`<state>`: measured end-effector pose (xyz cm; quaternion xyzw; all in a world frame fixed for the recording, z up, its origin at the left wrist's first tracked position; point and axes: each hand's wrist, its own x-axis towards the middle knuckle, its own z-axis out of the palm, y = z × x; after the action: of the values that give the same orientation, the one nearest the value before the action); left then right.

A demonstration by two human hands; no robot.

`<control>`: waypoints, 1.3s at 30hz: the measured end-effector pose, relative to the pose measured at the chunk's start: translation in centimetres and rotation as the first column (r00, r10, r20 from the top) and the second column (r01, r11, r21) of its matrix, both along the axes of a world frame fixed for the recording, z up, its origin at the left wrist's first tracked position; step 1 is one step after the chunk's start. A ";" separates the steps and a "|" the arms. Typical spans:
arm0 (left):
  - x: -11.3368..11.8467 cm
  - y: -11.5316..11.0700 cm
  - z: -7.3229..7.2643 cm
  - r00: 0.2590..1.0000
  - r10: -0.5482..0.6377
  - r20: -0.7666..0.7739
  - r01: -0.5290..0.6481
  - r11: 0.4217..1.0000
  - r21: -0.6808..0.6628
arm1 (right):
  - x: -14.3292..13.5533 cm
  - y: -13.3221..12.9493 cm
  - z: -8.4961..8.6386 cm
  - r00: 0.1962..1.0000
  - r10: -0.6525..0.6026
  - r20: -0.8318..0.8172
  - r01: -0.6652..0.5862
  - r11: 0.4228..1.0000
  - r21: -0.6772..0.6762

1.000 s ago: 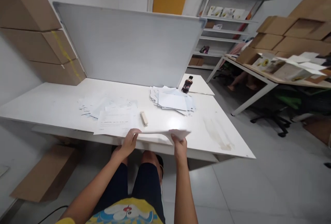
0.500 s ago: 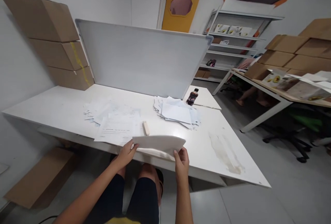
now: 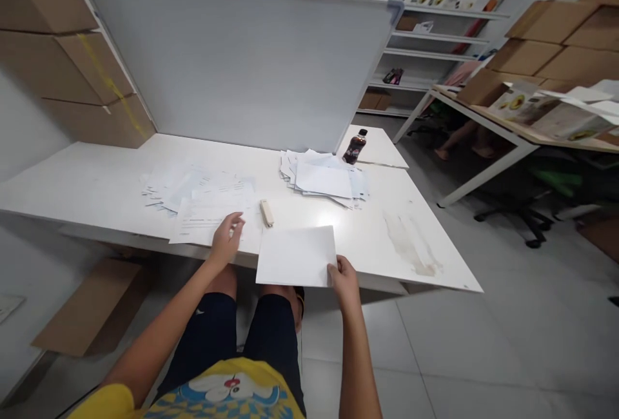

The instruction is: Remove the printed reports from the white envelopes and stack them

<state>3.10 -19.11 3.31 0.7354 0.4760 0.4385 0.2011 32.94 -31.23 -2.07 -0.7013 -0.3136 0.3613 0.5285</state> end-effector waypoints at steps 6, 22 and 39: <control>4.0 1.9 -0.9 0.819 -0.249 -0.517 0.357 0.926 0.120 | 1.5 2.3 1.6 1.000 -0.005 -0.021 0.004 0.999 -0.051; 4.8 2.3 -1.8 0.808 -0.269 -0.524 0.381 0.917 0.115 | 1.7 2.6 1.2 0.998 -0.055 0.029 0.056 0.997 -0.050; 3.4 1.8 -1.8 0.816 -0.204 -0.541 0.369 0.904 0.216 | 9.6 20.7 7.1 0.901 -0.321 0.293 0.264 0.940 0.219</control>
<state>6.48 -17.29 1.54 0.9102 0.3190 0.2636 0.0153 42.54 -10.57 5.05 -0.7414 -0.3172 0.1289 0.5771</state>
